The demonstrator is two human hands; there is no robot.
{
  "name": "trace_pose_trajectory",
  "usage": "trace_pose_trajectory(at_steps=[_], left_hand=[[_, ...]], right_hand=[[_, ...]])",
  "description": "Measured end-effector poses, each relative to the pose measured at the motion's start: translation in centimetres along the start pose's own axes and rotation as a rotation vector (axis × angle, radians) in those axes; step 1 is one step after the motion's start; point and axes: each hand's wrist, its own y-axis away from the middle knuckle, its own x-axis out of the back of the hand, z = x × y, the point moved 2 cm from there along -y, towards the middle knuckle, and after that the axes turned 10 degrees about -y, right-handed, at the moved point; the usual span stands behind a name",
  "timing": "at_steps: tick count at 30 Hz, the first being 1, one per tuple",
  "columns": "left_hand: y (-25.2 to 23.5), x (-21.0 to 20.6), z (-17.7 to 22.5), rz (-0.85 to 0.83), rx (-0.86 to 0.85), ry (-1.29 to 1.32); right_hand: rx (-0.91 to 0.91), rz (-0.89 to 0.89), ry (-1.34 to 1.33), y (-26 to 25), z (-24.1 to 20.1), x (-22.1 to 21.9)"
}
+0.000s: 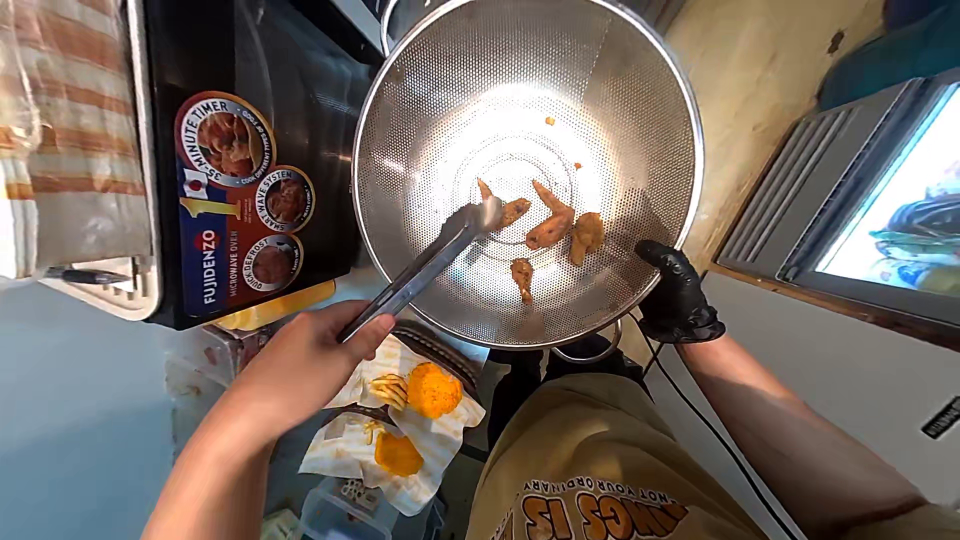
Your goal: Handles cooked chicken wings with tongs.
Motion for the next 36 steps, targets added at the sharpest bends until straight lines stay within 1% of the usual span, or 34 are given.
trace_pose_trajectory(at_steps=[2, 4, 9, 10, 13, 15, 16, 18, 20, 22, 23, 25, 26, 27, 28, 29, 30, 31, 32, 33, 34, 35, 36], left_hand=[[-1.2, -0.4, 0.7, -0.041, 0.024, 0.056], [-1.8, -0.6, 0.8, -0.042, 0.030, 0.075], [-0.5, -1.2, -1.1, 0.001, 0.011, 0.204], [0.1, -1.4, -1.6, 0.018, 0.004, 0.226], [2.4, -2.3, -3.1, 0.073, -0.001, 0.284], [4.4, -3.4, -4.2, 0.106, -0.016, 0.349], [5.6, -4.0, -4.8, 0.121, -0.025, 0.386], [8.0, -5.4, -6.0, 0.150, -0.048, 0.446], [10.7, -7.1, -7.3, 0.188, -0.065, 0.522], [13.7, -9.4, -8.8, 0.226, -0.069, 0.611], [15.2, -10.8, -9.8, 0.240, -0.069, 0.662], [18.4, -14.3, -11.9, 0.278, -0.069, 0.773], [20.2, -16.5, -13.1, 0.302, -0.062, 0.825], [22.0, -19.0, -14.3, 0.333, -0.051, 0.878], [23.8, -21.8, -15.5, 0.369, -0.041, 0.915], [25.8, -24.8, -16.6, 0.393, -0.009, 0.936], [27.9, -28.1, -17.7, 0.412, 0.027, 0.967], [30.0, -31.6, -18.5, 0.440, 0.061, 1.019], [32.2, -35.4, -19.2, 0.471, 0.092, 1.083], [34.4, -39.4, -19.7, 0.507, 0.120, 1.163], [36.5, -43.4, -20.2, 0.551, 0.145, 1.245], [38.4, -47.4, -20.3, 0.595, 0.172, 1.318], [40.3, -51.4, -20.3, 0.620, 0.208, 1.383]], right_hand=[[-0.010, -0.004, 0.001, -0.1, 0.1, -0.2], [-0.012, -0.012, -0.001, -0.3, 0.1, -0.3], [-0.019, -0.031, 0.034, -0.4, -0.3, -0.2], [-0.006, -0.066, 0.032, -0.3, -0.4, 0.0], [0.109, -0.234, -0.029, -0.3, -0.8, 0.9], [0.117, -0.299, 0.016, -0.7, -0.7, 2.6], [0.090, -0.267, 0.068, -0.8, -0.5, 4.0], [-0.010, -0.123, 0.268, -0.9, 0.3, 7.1], [-0.206, -0.010, 0.531, -0.3, 1.0, 9.6], [-0.347, -0.004, 0.773, 2.2, 1.1, 9.1], [-0.414, -0.015, 0.879, 4.6, 0.4, 6.8], [-0.537, -0.041, 1.127, 10.7, -1.2, 0.5], [-0.536, -0.058, 1.235, 13.3, -1.1, -1.4], [-0.505, -0.116, 1.328, 15.3, -0.5, -2.5], [-0.468, -0.253, 1.423, 16.8, 0.2, -2.7], [-0.386, -0.478, 1.543, 17.9, 1.0, -2.1], [-0.208, -0.753, 1.673, 18.4, 2.1, -1.2], [-0.033, -0.950, 1.786, 19.3, 3.5, -1.0], [-0.154, -0.967, 1.964, 22.3, 4.6, -3.3], [-0.255, -0.938, 2.114, 26.1, 5.9, -5.6], [-0.267, -0.970, 2.234, 29.4, 7.7, -6.8], [-0.207, -1.119, 2.291, 31.4, 9.5, -6.8], [-0.092, -1.335, 2.257, 31.8, 11.6, -5.9]])
